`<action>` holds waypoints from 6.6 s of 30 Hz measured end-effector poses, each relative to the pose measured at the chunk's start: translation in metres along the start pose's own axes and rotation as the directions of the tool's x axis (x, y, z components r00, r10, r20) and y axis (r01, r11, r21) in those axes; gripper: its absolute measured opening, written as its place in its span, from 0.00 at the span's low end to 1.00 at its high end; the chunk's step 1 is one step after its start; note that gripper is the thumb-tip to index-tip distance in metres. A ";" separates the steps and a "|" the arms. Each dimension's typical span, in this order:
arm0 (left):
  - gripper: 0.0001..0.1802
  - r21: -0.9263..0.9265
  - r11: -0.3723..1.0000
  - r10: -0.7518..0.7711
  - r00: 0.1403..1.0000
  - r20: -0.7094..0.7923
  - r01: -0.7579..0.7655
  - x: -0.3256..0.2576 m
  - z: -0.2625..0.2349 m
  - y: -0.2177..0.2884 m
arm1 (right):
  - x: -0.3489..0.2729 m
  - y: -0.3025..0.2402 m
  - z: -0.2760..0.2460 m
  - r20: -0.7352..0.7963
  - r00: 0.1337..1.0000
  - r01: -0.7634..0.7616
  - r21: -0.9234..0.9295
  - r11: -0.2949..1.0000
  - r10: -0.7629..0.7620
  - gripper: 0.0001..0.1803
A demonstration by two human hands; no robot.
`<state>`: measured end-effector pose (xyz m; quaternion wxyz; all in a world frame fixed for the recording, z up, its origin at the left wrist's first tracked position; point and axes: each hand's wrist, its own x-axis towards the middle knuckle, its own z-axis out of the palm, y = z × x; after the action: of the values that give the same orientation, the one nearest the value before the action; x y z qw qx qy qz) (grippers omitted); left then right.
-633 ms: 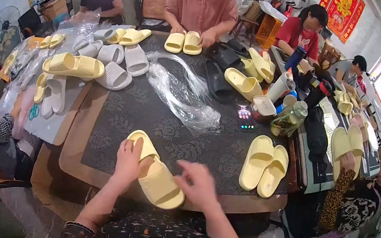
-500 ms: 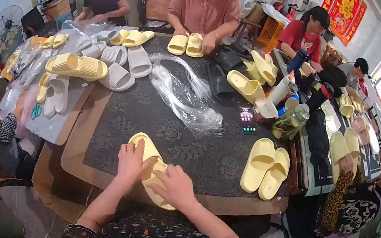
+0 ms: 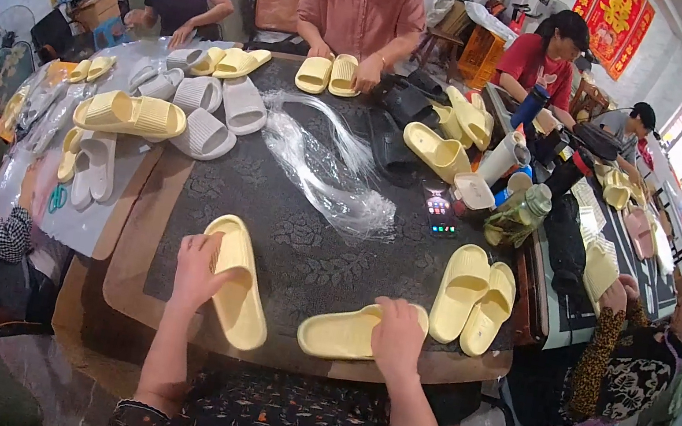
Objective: The recorder is pairing, organizing, and stacking foam sandals of various colors at a workshop table.
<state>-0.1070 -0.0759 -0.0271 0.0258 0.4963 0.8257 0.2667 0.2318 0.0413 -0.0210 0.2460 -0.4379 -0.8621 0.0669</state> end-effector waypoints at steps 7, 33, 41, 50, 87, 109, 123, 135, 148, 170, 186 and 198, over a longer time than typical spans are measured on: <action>0.37 -0.154 0.946 0.304 0.945 0.125 -0.284 0.009 0.018 0.032 | 0.021 -0.021 0.025 -0.092 0.976 0.215 0.333 0.918 -0.195 0.12; 0.37 -0.200 0.807 0.583 0.804 0.120 -0.556 0.000 0.061 0.084 | 0.060 0.031 0.036 -0.032 0.949 -0.267 0.453 0.851 0.315 0.06; 0.29 -0.520 0.653 0.660 0.750 0.034 -0.551 -0.015 0.035 0.138 | 0.022 -0.037 -0.049 -0.059 0.992 0.125 0.493 0.861 -0.110 0.07; 0.06 -0.860 0.338 0.668 0.741 -0.066 -0.382 -0.048 -0.014 0.136 | 0.023 -0.048 -0.063 0.278 0.907 -0.052 0.820 0.571 -0.316 0.21; 0.19 -0.159 0.897 0.432 0.895 0.109 -0.413 0.134 0.125 0.059 | -0.014 -0.026 -0.124 0.348 0.911 -0.259 0.901 0.348 -0.223 0.08; 0.17 -0.243 0.957 0.249 0.877 0.411 -0.158 0.033 0.047 0.040 | -0.002 -0.094 0.072 0.218 0.976 -0.083 0.336 0.938 0.008 0.15; 0.15 -0.487 0.843 -0.017 0.917 0.397 0.226 0.026 0.076 0.063 | -0.008 -0.095 0.073 0.233 0.972 -0.085 0.390 0.917 -0.009 0.13; 0.07 -0.649 0.756 -0.013 0.994 0.112 0.083 0.014 0.107 0.052 | -0.005 0.029 -0.093 0.485 0.854 -0.491 0.631 0.601 0.189 0.09; 0.08 -0.603 0.784 -0.030 0.980 0.198 0.145 0.015 0.091 0.065 | -0.022 0.045 -0.037 0.271 0.927 -0.118 0.867 -0.485 0.258 0.09; 0.07 -0.569 0.779 0.461 0.855 0.236 -0.263 0.046 0.130 0.096 | 0.008 -0.041 0.104 0.850 0.489 -0.539 0.473 -0.697 0.198 0.07; 0.10 -0.638 0.768 0.188 0.934 0.303 0.053 0.033 0.118 0.095 | -0.016 -0.043 0.035 0.747 0.658 -0.738 0.665 -0.117 0.096 0.16; 0.11 -0.732 0.664 0.104 0.951 0.290 0.151 0.033 0.121 0.093 | 0.021 -0.029 0.022 0.077 0.992 0.060 0.409 0.910 -0.100 0.22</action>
<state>-0.0112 0.0362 -0.0800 0.3581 0.4662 0.6356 0.5005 0.1896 0.0428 -0.0229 0.2923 -0.3379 -0.8574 0.2554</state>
